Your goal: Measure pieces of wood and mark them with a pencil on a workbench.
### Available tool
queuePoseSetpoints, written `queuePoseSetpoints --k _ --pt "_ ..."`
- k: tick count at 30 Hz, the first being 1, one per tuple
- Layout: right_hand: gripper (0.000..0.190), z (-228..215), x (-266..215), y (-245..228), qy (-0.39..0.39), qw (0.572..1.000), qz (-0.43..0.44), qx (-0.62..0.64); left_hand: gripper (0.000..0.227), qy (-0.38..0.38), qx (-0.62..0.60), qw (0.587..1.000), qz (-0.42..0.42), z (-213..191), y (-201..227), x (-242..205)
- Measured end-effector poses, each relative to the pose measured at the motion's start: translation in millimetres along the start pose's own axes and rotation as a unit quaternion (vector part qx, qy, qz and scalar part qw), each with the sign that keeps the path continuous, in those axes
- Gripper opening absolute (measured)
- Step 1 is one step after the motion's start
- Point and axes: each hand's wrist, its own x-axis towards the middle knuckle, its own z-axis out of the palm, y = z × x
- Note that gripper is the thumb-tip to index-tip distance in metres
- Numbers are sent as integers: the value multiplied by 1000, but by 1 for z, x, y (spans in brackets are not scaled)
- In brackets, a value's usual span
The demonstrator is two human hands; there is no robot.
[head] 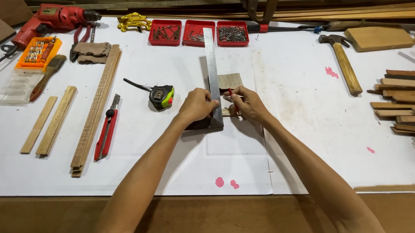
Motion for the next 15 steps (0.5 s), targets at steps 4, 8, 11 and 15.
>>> queuePoseSetpoints --k 4,8,11,15 --pt "30 -10 2 17 -4 998 46 46 28 4 39 999 -18 7 7 9" --pt "27 -8 -1 16 14 996 21 83 28 -11 118 991 -55 6 10 11" --pt "27 -6 -6 4 -3 989 40 146 29 -6 162 985 -61 5 11 12" --pt "23 -8 -4 11 -27 986 26 160 33 -3 172 983 -61 9 5 17"
